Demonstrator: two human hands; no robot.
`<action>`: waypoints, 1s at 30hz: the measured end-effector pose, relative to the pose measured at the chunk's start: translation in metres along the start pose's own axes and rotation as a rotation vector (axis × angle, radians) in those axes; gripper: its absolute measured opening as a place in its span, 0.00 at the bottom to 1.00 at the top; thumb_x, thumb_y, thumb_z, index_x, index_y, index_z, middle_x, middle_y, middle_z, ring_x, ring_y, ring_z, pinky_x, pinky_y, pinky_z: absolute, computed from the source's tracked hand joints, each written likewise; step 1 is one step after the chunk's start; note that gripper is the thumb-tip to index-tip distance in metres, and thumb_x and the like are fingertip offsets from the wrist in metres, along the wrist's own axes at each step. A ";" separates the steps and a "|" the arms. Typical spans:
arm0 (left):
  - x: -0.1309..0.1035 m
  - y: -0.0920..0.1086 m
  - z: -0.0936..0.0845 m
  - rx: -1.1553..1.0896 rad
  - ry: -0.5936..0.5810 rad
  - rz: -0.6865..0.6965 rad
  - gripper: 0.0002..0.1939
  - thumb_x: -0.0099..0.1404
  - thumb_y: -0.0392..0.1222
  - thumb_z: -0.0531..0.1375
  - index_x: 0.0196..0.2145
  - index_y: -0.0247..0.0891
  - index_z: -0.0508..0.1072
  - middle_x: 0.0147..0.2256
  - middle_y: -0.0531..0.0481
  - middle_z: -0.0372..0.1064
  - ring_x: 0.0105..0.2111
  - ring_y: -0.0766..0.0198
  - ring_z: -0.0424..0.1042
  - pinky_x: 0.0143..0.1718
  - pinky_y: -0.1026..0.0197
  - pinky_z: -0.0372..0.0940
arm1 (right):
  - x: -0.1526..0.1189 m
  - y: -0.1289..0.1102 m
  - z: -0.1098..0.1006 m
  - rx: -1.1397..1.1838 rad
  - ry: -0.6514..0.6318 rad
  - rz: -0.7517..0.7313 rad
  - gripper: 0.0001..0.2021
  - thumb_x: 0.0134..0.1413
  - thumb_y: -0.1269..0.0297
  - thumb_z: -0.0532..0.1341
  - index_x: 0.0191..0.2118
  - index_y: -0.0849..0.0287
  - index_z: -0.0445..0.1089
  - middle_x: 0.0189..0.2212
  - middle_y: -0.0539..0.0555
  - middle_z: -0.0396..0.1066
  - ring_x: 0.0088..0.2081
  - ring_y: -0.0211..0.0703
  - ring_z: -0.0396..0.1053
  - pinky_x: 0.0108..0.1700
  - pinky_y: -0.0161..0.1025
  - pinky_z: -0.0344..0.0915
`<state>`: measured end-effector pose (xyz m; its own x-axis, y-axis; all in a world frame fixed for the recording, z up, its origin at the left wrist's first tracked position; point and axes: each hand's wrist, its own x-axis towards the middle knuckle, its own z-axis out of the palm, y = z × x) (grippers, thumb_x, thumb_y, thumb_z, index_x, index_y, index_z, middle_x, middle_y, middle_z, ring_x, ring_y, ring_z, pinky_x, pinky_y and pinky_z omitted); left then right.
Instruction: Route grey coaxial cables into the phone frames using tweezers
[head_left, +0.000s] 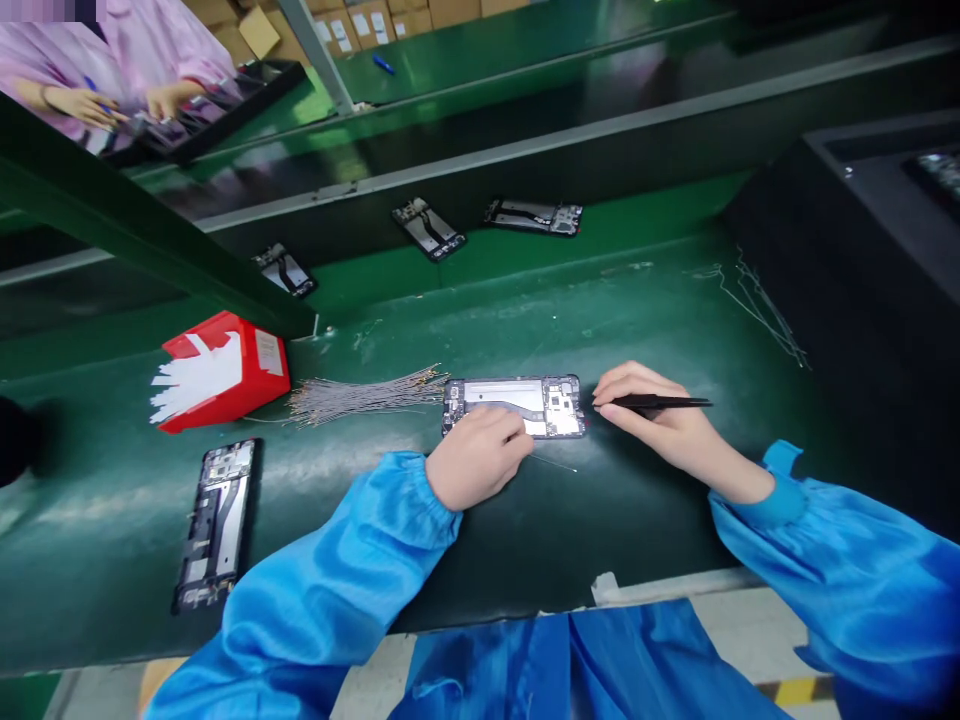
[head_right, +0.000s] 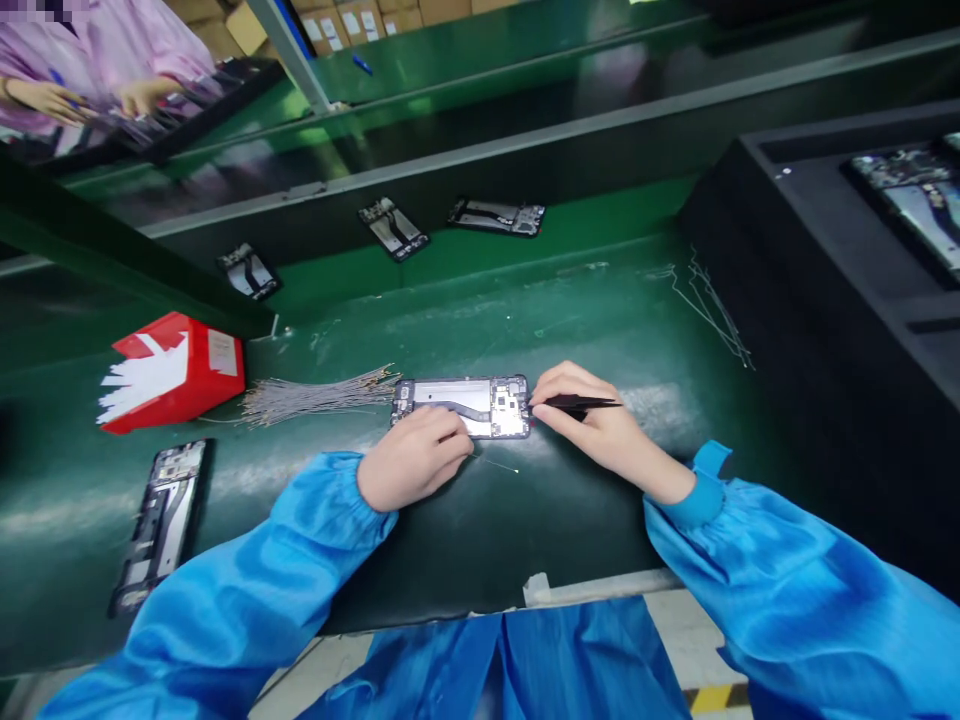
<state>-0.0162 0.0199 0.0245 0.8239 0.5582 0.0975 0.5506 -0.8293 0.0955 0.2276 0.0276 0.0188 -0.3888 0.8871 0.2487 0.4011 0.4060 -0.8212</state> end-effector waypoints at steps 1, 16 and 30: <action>0.003 0.003 0.002 0.007 0.004 -0.005 0.09 0.63 0.36 0.49 0.28 0.37 0.67 0.30 0.50 0.63 0.31 0.63 0.61 0.33 0.61 0.55 | -0.002 0.000 0.000 0.012 0.005 0.009 0.03 0.53 0.66 0.57 0.33 0.56 0.68 0.35 0.54 0.68 0.38 0.43 0.67 0.41 0.43 0.64; 0.017 0.017 0.019 -0.022 0.134 -0.184 0.10 0.64 0.36 0.48 0.28 0.37 0.66 0.26 0.50 0.61 0.30 0.63 0.61 0.32 0.61 0.54 | -0.011 -0.001 0.008 0.076 0.001 0.147 0.03 0.49 0.66 0.60 0.30 0.57 0.64 0.31 0.52 0.70 0.33 0.42 0.68 0.36 0.41 0.65; 0.017 0.018 0.017 -0.008 0.141 -0.158 0.11 0.64 0.36 0.48 0.27 0.37 0.66 0.26 0.50 0.61 0.29 0.63 0.61 0.31 0.60 0.53 | -0.010 -0.003 0.006 0.053 -0.038 0.116 0.02 0.50 0.65 0.59 0.30 0.57 0.68 0.30 0.53 0.70 0.34 0.43 0.68 0.37 0.42 0.65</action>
<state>0.0101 0.0139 0.0114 0.7000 0.6801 0.2179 0.6703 -0.7309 0.1281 0.2249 0.0160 0.0159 -0.3736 0.9182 0.1318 0.4012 0.2880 -0.8696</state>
